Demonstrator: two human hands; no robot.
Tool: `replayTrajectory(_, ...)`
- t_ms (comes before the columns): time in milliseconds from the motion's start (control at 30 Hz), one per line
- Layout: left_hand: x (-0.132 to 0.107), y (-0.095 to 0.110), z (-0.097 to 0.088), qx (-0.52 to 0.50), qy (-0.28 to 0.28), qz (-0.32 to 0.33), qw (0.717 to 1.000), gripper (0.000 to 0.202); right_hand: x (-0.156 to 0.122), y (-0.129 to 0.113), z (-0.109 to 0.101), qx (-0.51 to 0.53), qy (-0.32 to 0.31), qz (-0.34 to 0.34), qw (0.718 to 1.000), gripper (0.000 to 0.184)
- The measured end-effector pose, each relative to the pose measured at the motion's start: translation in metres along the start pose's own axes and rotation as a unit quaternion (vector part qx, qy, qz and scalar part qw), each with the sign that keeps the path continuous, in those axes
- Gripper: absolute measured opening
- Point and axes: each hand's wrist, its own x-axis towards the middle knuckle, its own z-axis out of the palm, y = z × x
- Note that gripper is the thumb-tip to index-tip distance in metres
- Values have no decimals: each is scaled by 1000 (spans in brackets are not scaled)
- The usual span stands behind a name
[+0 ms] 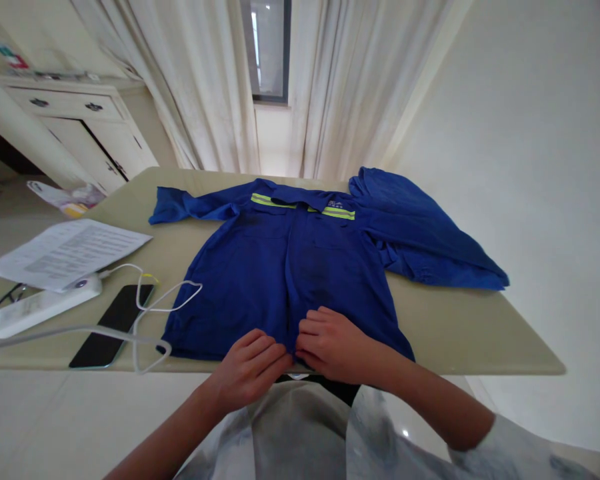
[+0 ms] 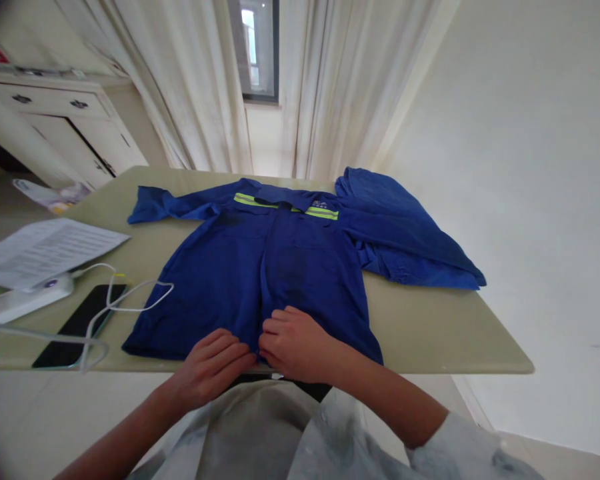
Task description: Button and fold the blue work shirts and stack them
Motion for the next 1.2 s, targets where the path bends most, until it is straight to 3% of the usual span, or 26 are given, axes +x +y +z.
replayTrajectory(200,-3,5,8,-5,73,-11,997,16,24,17,-22,5,-52,-57,997,15)
replayTrajectory(367,-8,15,15,-34,112,-41,992,15,47,51,-25,-49,-79,-17,996,11)
replayTrajectory(633,-3,20,10,-94,66,-68,991,11,99,129,-28,-142,-185,69,970,21)
replayTrajectory(800,-2,20,9,-97,73,-118,986,6,129,145,-27,-146,-212,37,966,17)
replayTrajectory(933,-8,23,10,-118,75,-154,978,6,125,139,-27,-94,-164,-44,981,12)
replayTrajectory(1000,-11,24,12,-92,66,-164,980,8,117,139,-27,-53,-184,-72,979,11)
replayTrajectory(1100,-13,24,12,-29,20,-145,989,20,108,146,-27,-46,-225,-51,972,16)
replayTrajectory(1200,-10,26,11,-20,14,-114,993,22,105,161,-28,-87,-233,5,969,19)
